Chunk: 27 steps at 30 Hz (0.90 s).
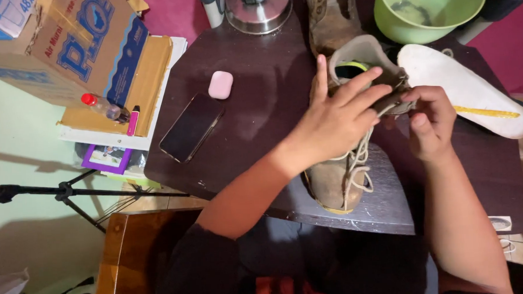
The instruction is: Applying glue to a boot and lacing it up on a repair bench.
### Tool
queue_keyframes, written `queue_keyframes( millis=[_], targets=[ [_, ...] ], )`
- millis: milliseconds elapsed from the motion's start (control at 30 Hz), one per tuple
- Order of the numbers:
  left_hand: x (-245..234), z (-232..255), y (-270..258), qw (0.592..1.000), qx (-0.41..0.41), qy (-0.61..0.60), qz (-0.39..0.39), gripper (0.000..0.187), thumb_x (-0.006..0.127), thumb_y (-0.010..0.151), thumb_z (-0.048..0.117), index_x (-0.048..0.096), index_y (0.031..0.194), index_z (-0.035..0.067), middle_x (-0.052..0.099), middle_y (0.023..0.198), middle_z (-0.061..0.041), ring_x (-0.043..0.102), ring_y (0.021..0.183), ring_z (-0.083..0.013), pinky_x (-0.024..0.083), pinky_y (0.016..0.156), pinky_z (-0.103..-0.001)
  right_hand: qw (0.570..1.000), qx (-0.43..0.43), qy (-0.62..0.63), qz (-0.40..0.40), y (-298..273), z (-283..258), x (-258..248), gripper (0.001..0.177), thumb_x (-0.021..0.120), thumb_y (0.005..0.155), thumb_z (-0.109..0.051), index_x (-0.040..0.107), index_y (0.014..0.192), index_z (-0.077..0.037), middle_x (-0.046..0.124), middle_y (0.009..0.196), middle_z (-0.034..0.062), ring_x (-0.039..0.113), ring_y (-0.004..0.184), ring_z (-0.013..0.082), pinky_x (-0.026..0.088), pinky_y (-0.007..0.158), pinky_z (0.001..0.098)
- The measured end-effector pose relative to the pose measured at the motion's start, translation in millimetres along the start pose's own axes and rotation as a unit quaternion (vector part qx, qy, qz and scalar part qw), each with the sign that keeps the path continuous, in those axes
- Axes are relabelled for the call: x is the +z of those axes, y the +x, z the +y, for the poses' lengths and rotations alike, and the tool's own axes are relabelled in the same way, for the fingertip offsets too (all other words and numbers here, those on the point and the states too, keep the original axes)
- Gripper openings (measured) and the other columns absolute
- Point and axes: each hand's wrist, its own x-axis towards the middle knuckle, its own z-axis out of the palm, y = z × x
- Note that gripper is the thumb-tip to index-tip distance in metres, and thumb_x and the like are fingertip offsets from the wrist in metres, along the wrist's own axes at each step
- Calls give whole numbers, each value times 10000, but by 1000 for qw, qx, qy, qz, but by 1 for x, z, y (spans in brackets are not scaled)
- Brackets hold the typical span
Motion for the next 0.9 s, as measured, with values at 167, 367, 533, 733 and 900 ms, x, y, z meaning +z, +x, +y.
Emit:
queue_keyframes(
  millis=[167, 367, 533, 733, 900],
  targets=[
    [-13, -5, 2, 989, 18, -106, 99, 134, 701, 813, 42, 635, 702, 76, 613, 1213, -89, 518, 1302, -265, 201, 1128, -862, 1000, -4, -26, 3, 1, -1, -3, 459, 542, 1052, -428, 431, 1177, -1, 609, 904, 205, 633, 692, 251, 490, 669, 327],
    [-3, -11, -2, 998, 34, -52, 11, 106, 826, 898, 187, 736, 870, 138, 597, 1302, -39, 432, 1383, -251, 184, 1139, -866, 998, -21, -6, -52, 0, -1, 5, 588, 533, 1013, -545, 494, 1211, 7, 622, 908, 153, 636, 742, 194, 530, 723, 302],
    [-55, -40, -1, 958, 88, -271, -43, 149, 622, 709, 32, 490, 692, 99, 598, 1112, -36, 555, 1195, -306, 185, 1211, -647, 993, -84, -53, -68, 11, -11, 26, 510, 575, 1008, -446, 448, 1235, -7, 598, 802, 73, 595, 695, 151, 493, 705, 302],
    [-34, -42, -7, 949, 79, -303, 26, 153, 637, 954, 182, 599, 812, 141, 677, 1199, 6, 619, 1167, -268, 247, 1200, -621, 992, -107, -21, -57, 12, 6, 23, 508, 630, 997, -345, 473, 1254, 63, 608, 761, 98, 599, 635, 170, 509, 643, 323],
    [-4, -49, -13, 956, 7, -262, 129, 321, 740, 953, 316, 721, 1248, 193, 573, 1429, -52, 606, 1286, -278, 396, 1217, -482, 987, -152, -58, -8, 11, 8, 16, 512, 763, 930, -149, 502, 1239, 164, 643, 703, 152, 663, 602, 269, 528, 580, 381]
  ],
)
